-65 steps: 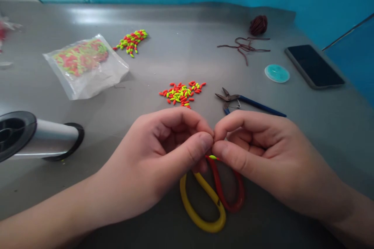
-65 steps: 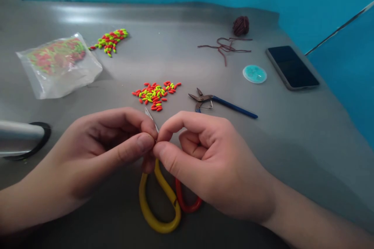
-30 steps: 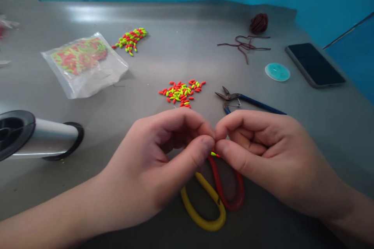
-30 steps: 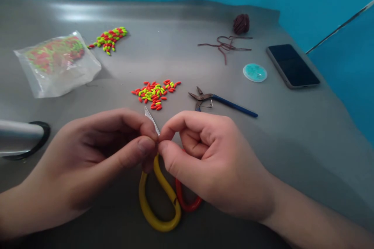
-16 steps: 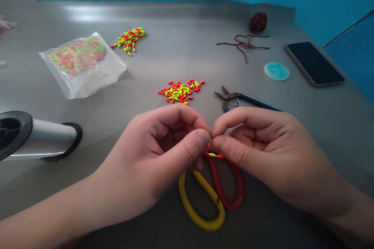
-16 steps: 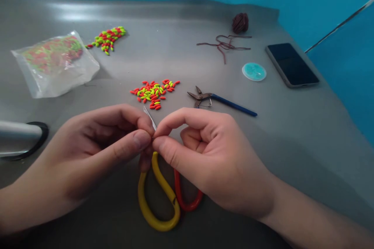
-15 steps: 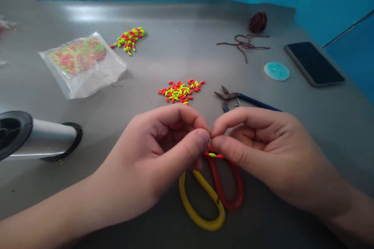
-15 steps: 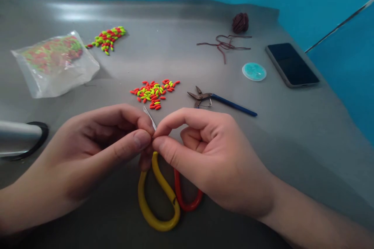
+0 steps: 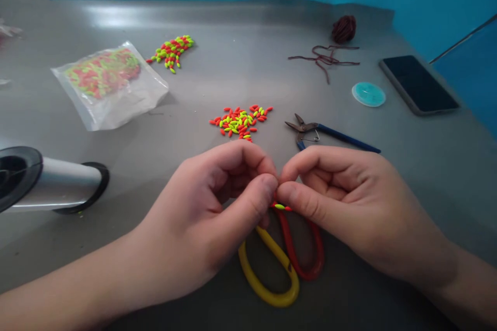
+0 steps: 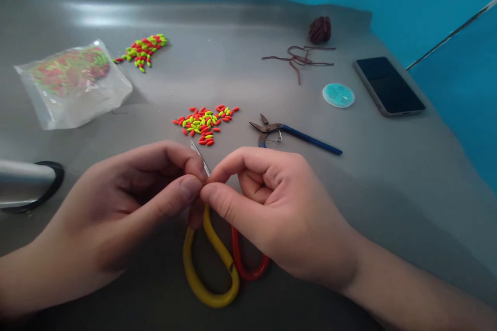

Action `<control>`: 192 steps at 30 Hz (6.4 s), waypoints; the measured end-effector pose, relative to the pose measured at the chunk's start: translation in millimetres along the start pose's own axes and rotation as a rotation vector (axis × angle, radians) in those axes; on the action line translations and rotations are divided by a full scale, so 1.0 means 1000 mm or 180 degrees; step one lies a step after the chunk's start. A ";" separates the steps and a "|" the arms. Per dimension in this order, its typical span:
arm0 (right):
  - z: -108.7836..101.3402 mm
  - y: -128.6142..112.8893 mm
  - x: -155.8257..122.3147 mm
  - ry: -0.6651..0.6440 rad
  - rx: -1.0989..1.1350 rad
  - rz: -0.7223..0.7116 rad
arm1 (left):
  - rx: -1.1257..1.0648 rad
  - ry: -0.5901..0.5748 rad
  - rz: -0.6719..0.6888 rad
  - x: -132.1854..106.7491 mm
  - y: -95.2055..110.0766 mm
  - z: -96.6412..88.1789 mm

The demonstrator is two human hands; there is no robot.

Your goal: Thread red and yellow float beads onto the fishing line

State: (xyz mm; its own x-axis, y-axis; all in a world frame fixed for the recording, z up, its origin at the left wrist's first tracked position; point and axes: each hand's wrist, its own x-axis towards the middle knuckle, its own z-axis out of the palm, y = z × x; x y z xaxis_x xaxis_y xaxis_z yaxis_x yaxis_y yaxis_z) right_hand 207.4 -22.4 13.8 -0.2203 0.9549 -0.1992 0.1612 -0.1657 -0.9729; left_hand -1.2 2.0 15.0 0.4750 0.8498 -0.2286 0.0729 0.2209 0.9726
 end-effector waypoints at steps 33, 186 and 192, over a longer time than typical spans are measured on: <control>0.000 0.009 -0.009 0.0266 -0.1177 -0.0936 | -0.0562 -0.0537 -0.0568 0.005 0.001 -0.007; 0.004 -0.007 -0.006 -0.0308 0.0277 0.0549 | 0.1622 0.0213 0.1178 -0.004 -0.008 -0.005; 0.006 -0.004 -0.006 -0.0410 0.0166 0.0554 | 0.1747 0.0246 0.1218 -0.004 -0.004 -0.003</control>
State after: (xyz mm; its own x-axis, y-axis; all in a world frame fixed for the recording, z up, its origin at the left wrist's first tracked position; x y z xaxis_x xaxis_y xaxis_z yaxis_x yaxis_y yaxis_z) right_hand 202.7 -28.6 18.3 -0.3150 0.8720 -0.3747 0.1584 -0.3409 -0.9267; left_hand -5.9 -1.4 11.6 0.4934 0.8561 0.1539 0.3568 -0.3605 0.8618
